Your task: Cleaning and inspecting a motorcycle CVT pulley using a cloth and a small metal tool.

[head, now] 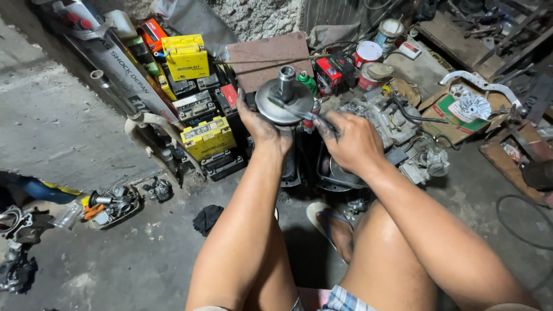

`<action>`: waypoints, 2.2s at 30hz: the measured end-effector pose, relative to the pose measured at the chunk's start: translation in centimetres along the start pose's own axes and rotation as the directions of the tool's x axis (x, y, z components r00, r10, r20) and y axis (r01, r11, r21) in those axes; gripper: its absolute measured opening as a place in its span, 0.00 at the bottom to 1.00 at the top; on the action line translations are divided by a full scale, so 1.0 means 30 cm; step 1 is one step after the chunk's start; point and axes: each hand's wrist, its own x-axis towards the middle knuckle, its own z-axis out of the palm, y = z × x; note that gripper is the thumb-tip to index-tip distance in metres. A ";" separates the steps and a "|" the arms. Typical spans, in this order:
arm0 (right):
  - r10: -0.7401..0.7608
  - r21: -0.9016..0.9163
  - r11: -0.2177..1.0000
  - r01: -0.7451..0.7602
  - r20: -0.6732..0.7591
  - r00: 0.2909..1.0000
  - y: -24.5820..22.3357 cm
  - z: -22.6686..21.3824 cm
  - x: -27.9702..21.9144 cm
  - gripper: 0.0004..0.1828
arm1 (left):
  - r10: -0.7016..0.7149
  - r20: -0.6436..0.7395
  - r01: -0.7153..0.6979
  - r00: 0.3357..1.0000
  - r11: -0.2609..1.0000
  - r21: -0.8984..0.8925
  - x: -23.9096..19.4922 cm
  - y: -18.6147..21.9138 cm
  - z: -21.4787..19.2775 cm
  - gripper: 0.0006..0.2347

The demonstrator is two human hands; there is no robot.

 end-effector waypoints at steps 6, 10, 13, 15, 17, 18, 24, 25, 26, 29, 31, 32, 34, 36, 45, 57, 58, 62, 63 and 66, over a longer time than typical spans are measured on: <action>0.002 -0.021 1.000 -0.003 -0.050 0.999 0.021 -0.008 0.002 0.12 | -0.017 -0.016 0.019 1.000 0.994 0.112 -0.023 -0.003 0.023 0.27; -0.008 -0.017 1.000 0.007 -0.034 0.999 0.044 0.014 -0.002 0.11 | -0.060 -0.008 0.060 0.998 0.996 0.059 -0.037 -0.014 0.020 0.25; 0.017 -0.034 0.999 -0.020 -0.095 0.995 0.017 -0.002 0.000 0.12 | -0.076 0.008 0.076 0.997 0.996 0.038 -0.035 -0.017 0.018 0.26; 0.004 -0.061 0.998 -0.011 -0.100 0.995 0.026 0.014 -0.002 0.12 | -0.048 -0.034 0.049 0.998 0.998 0.027 -0.048 -0.010 0.027 0.27; -0.017 -0.105 0.994 0.008 -0.084 0.996 0.033 0.010 -0.009 0.12 | -0.059 -0.052 0.061 0.997 0.998 0.035 -0.072 -0.004 0.044 0.29; -0.030 -0.152 0.988 0.020 -0.065 0.997 0.039 0.004 -0.021 0.13 | -0.077 -0.074 0.081 0.994 0.996 0.044 -0.089 -0.006 0.049 0.31; -0.146 -0.217 0.969 0.116 -0.124 0.982 0.064 0.041 0.002 0.11 | -0.125 -0.063 0.132 0.990 0.984 0.123 -0.066 0.025 0.052 0.36; -0.144 -0.215 0.970 0.116 -0.119 0.982 0.071 0.052 -0.009 0.11 | -0.125 -0.069 0.132 0.990 0.984 0.122 -0.060 0.031 0.037 0.36; -0.160 -0.216 0.968 0.131 -0.122 0.980 0.078 0.064 -0.008 0.10 | -0.118 -0.067 0.126 0.991 0.983 0.130 -0.047 0.039 0.031 0.36; -0.186 -0.230 0.962 0.149 -0.151 0.971 0.124 0.107 0.003 0.10 | -0.100 -0.047 0.105 0.994 0.988 0.116 -0.049 0.059 0.049 0.33; -0.207 -0.242 0.956 0.163 -0.168 0.964 0.127 0.109 0.007 0.09 | -0.079 -0.035 0.082 0.996 0.993 0.084 -0.051 0.063 0.045 0.30; -0.216 -0.234 0.957 0.173 -0.171 0.961 0.108 0.101 0.015 0.09 | -0.069 -0.016 0.070 0.997 0.997 0.045 -0.039 0.066 0.039 0.28; -0.227 -0.223 0.957 0.186 -0.175 0.958 0.096 0.108 0.028 0.10 | -0.053 0.004 0.053 0.999 0.999 0.007 -0.035 0.074 0.038 0.26; -0.241 -0.171 0.962 0.215 -0.148 0.959 0.115 0.139 0.026 0.09 | -0.051 -0.008 0.051 0.999 0.999 0.012 -0.054 0.078 0.040 0.24; -0.250 -0.148 0.961 0.233 -0.110 0.962 0.039 0.119 0.042 0.10 | -0.020 -0.024 0.021 1.000 0.998 0.051 -0.025 0.127 0.007 0.27; -0.160 -0.183 0.972 0.144 -0.073 0.984 0.058 0.053 0.027 0.09 | 0.091 0.023 -0.090 0.996 0.995 -0.037 0.121 0.075 -0.070 0.16; -0.149 -0.186 0.973 0.133 -0.073 0.986 0.051 0.044 0.023 0.09 | 0.081 0.020 -0.080 0.997 0.996 -0.032 0.087 0.074 -0.049 0.16; -0.127 -0.198 0.973 0.115 -0.053 0.990 0.050 0.027 0.013 0.10 | 0.064 0.002 -0.064 0.998 0.998 -0.013 0.063 0.084 -0.040 0.16; -0.114 -0.217 0.971 0.097 -0.069 0.991 0.059 0.025 0.010 0.09 | 0.074 0.010 -0.074 0.997 0.997 0.005 0.082 0.086 -0.059 0.16; -0.082 -0.229 0.971 0.067 -0.056 0.995 0.093 0.019 -0.014 0.10 | 0.095 0.022 -0.095 0.995 0.995 -0.021 0.034 0.066 -0.018 0.14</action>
